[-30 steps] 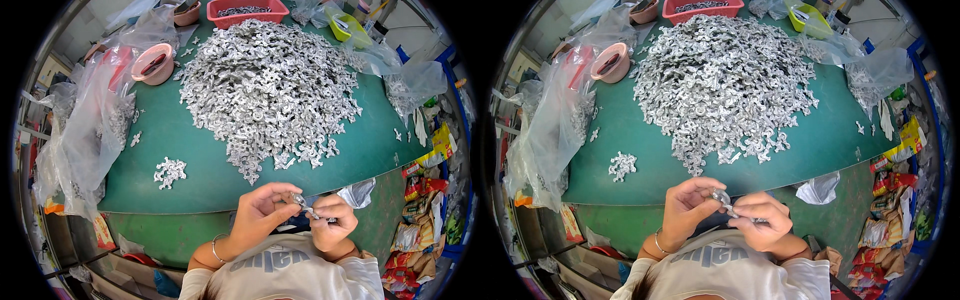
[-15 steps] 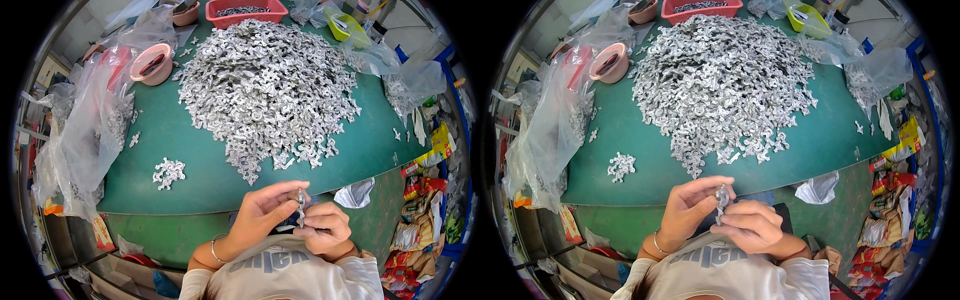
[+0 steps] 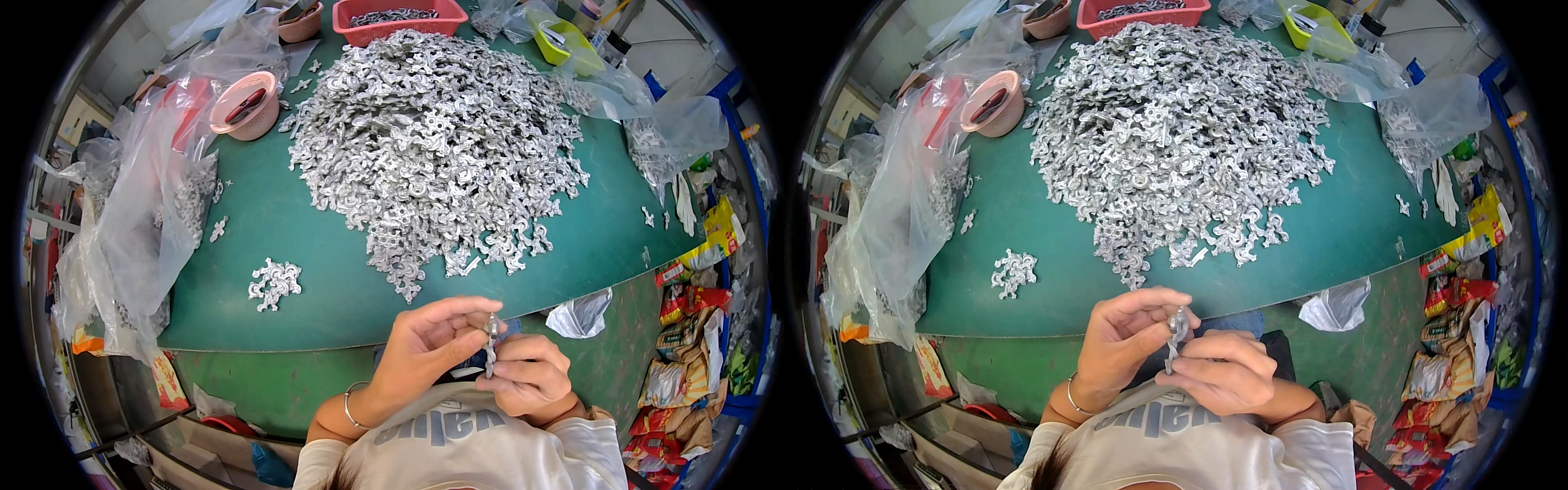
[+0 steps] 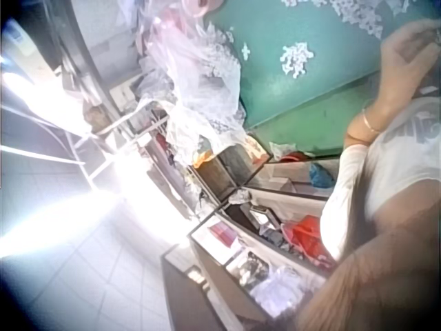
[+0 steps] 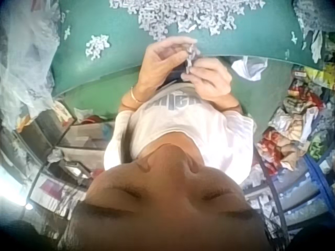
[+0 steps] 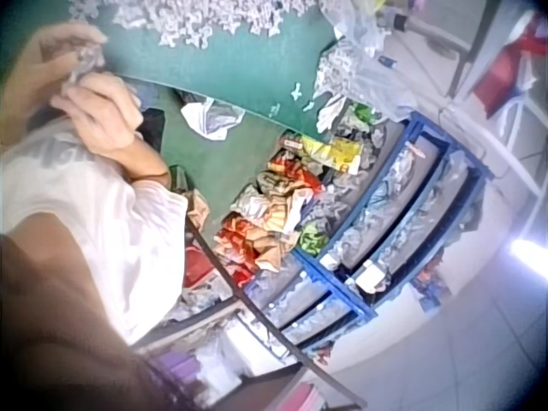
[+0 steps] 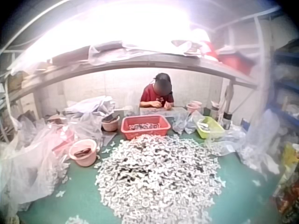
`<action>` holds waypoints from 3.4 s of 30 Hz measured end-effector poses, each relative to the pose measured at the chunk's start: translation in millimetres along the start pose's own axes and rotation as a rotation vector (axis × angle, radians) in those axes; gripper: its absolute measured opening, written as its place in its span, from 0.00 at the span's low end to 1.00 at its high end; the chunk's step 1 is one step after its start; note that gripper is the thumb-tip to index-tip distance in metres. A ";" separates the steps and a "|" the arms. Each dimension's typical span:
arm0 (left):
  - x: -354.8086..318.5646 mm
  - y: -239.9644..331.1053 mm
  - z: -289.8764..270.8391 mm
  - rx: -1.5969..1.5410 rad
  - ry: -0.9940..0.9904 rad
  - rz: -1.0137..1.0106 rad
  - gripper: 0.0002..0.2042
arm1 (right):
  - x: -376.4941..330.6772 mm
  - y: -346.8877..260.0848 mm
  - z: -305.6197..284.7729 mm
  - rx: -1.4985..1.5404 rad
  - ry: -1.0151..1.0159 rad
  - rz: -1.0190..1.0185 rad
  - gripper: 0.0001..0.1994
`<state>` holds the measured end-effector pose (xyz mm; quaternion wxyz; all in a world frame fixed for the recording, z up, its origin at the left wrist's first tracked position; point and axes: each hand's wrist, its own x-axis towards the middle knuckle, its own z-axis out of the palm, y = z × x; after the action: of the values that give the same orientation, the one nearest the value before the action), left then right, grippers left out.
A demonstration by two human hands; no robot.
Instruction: The person sorts and inspects small silver metal crosses on a green table by hand, picking up individual pieces from a pile and placing some into a plastic bag.
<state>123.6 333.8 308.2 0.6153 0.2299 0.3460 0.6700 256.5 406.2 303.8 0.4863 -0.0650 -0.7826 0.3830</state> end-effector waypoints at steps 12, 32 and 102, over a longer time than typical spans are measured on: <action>1.9 -2.3 -1.7 0.026 -0.059 0.045 0.15 | 1.2 -2.7 -4.0 0.129 0.096 0.342 0.09; -0.4 3.6 -5.0 0.399 -0.012 0.301 0.17 | 33.0 1.8 -21.3 0.327 -0.237 0.732 0.05; 2.3 -6.7 -5.9 -0.053 0.011 0.215 0.12 | 23.8 0.5 -24.1 0.117 -0.158 0.320 0.10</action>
<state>123.4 335.0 299.0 0.5438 0.2459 0.3048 0.7422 263.6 430.8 326.0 0.3591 -0.1298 -0.7746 0.5042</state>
